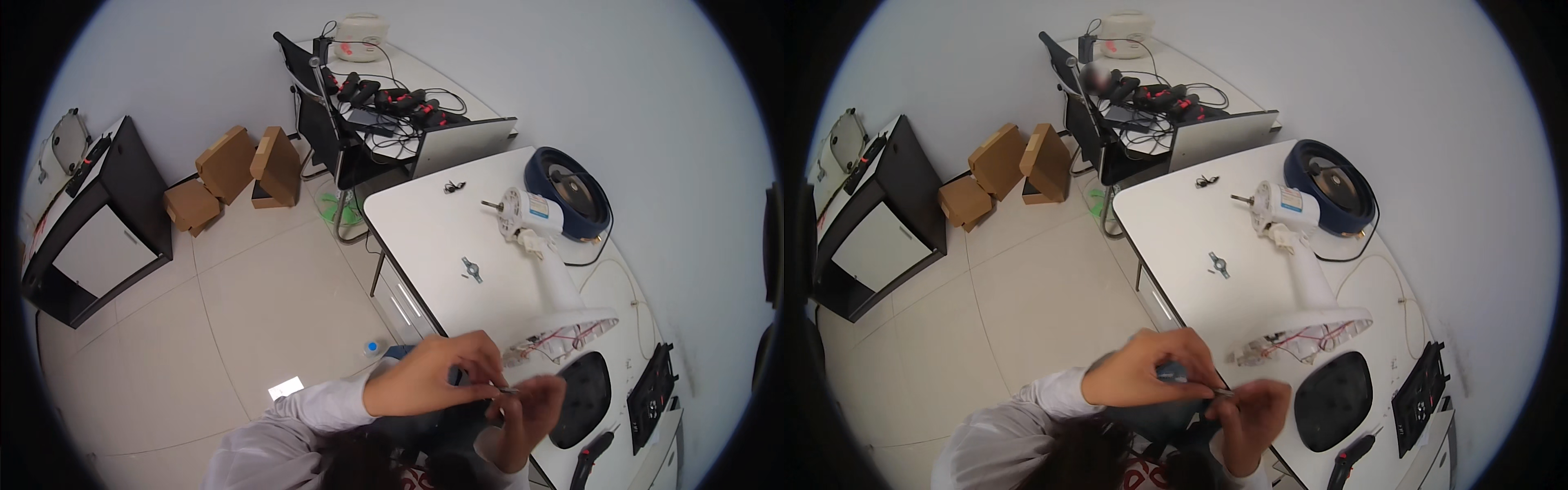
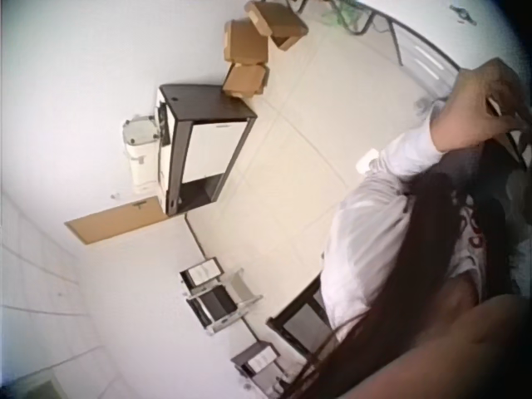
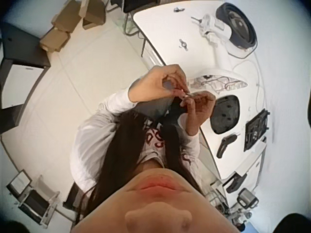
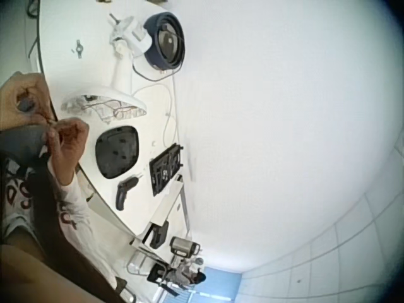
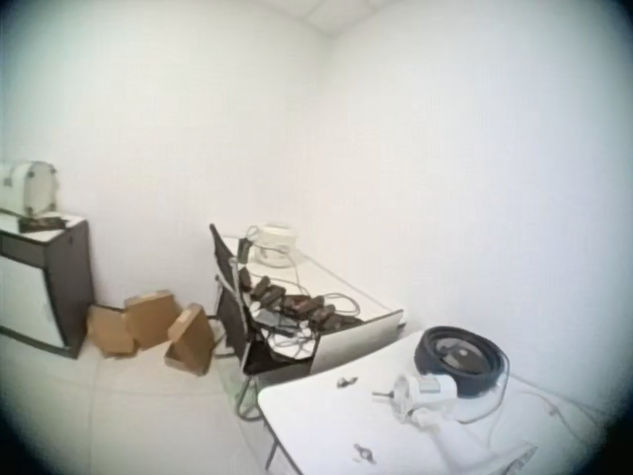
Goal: The person uses a cordless electric screwdriver to remove and install screws on a white plastic housing and a black cover. They handle small screws, select bits from a toolkit, and manipulate wires inside the housing. The person also picks up and sets down multiple screwdrivers on the table.
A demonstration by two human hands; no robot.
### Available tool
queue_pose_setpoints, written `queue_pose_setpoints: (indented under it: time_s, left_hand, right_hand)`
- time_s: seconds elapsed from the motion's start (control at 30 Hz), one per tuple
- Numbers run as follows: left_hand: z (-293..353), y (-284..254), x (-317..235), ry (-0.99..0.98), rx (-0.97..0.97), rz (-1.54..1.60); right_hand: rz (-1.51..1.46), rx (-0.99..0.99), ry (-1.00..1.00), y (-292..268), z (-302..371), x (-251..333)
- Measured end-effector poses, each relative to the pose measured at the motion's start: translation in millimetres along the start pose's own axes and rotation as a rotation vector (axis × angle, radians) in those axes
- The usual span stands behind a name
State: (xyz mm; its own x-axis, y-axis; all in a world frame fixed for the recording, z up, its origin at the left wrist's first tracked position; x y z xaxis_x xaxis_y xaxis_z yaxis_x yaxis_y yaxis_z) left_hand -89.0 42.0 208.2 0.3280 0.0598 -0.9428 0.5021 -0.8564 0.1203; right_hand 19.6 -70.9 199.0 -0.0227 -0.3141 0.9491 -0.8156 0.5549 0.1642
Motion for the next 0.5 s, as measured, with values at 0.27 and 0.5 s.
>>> queue_pose_setpoints:
  time_s: [0.27, 0.5]
  left_hand:
    - [30, -113, 3, 0.067, -0.411, 0.275]
    - [40, -184, 37, 0.125, -0.698, 0.088]
  right_hand:
    - [0.275, 0.395, -0.310, 129, -75, -30]
    - [-1.396, 0.309, 0.438, 194, -243, -129]
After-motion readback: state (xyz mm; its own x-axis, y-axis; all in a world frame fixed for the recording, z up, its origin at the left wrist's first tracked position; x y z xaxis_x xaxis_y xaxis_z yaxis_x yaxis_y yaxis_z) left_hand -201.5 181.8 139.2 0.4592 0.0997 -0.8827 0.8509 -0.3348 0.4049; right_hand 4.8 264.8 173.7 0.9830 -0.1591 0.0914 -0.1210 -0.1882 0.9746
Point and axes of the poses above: each hand's wrist, its own z-axis away from the middle knuckle, its own y-axis out of the palm, x = y × z, the point moved 5 cm from there along -z, towards the middle knuckle
